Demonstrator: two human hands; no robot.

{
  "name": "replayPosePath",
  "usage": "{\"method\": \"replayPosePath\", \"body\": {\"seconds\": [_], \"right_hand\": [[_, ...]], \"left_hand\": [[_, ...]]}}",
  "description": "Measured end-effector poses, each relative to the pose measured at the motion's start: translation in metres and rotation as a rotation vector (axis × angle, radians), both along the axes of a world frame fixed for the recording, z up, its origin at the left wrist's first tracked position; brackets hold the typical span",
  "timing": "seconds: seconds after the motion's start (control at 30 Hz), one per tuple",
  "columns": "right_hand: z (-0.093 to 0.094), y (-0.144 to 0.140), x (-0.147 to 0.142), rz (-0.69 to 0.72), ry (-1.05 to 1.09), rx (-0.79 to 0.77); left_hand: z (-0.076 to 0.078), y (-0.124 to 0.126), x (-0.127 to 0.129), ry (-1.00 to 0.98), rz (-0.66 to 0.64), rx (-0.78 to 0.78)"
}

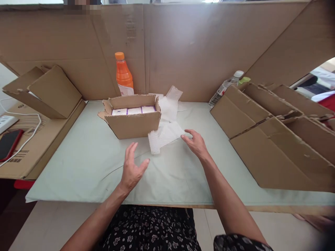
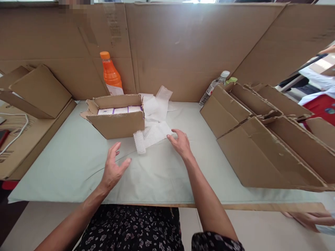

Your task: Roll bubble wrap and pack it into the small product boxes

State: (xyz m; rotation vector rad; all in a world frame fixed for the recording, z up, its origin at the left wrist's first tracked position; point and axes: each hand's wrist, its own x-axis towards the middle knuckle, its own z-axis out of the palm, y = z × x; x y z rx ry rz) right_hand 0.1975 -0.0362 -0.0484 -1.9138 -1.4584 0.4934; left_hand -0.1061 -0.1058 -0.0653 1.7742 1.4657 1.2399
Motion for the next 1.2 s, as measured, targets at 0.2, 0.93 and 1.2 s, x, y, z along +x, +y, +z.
{"method": "replayPosePath", "body": {"seconds": [0.2,0.93,1.2], "right_hand": [[-0.017,0.045,-0.026,-0.054,-0.053,0.057],[-0.031,-0.084,-0.1,0.466,-0.279,0.148],[-0.057,-0.113,-0.036,0.259,-0.322,0.088]], "left_hand": [[-0.009,0.047,0.064,0.059,0.006,-0.057],[-0.001,-0.018,0.017,0.552,-0.403,0.025],[-0.034,-0.031,-0.108,0.527,-0.067,-0.087]]}}
